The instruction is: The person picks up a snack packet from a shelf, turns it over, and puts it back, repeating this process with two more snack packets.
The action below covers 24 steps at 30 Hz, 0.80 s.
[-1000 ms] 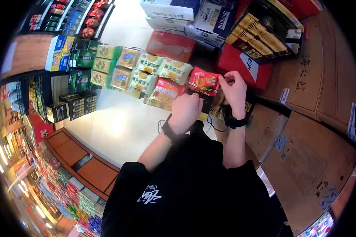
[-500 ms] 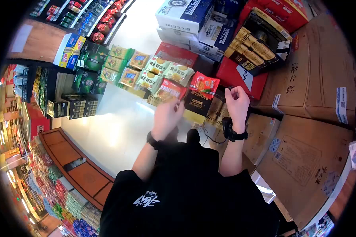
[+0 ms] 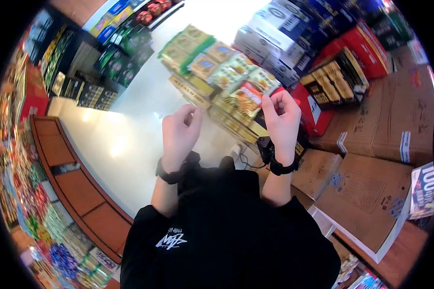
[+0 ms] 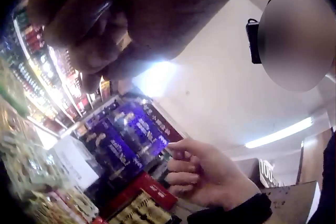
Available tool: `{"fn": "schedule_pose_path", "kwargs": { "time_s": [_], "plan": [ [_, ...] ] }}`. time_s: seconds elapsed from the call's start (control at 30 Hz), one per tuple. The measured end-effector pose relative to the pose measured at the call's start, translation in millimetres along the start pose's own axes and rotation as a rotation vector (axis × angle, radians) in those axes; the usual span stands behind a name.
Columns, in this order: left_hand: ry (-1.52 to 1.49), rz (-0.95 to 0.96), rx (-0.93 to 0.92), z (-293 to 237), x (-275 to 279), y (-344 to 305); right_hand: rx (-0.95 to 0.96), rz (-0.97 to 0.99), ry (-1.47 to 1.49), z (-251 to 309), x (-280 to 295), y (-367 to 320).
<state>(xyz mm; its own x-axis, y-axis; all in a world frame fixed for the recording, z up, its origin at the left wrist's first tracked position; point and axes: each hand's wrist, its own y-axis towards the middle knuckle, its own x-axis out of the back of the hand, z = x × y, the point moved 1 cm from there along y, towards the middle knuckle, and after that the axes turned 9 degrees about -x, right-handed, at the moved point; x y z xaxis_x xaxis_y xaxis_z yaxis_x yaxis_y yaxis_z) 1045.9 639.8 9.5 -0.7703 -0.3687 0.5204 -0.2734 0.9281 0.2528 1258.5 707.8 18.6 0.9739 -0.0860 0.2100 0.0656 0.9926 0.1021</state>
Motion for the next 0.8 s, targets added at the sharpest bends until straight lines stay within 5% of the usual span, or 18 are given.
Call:
{"fn": "schedule_pose_path", "kwargs": {
  "time_s": [0.47,0.8],
  "plan": [
    [-0.023,-0.703,0.279,142.0,311.5,-82.1,0.12,0.515,0.003,123.8,-321.4,-86.3],
    [0.105,-1.124,0.424,191.6,432.9,-168.2,0.285,0.9,-0.011,180.3,-506.0,-165.7]
  ]
}}
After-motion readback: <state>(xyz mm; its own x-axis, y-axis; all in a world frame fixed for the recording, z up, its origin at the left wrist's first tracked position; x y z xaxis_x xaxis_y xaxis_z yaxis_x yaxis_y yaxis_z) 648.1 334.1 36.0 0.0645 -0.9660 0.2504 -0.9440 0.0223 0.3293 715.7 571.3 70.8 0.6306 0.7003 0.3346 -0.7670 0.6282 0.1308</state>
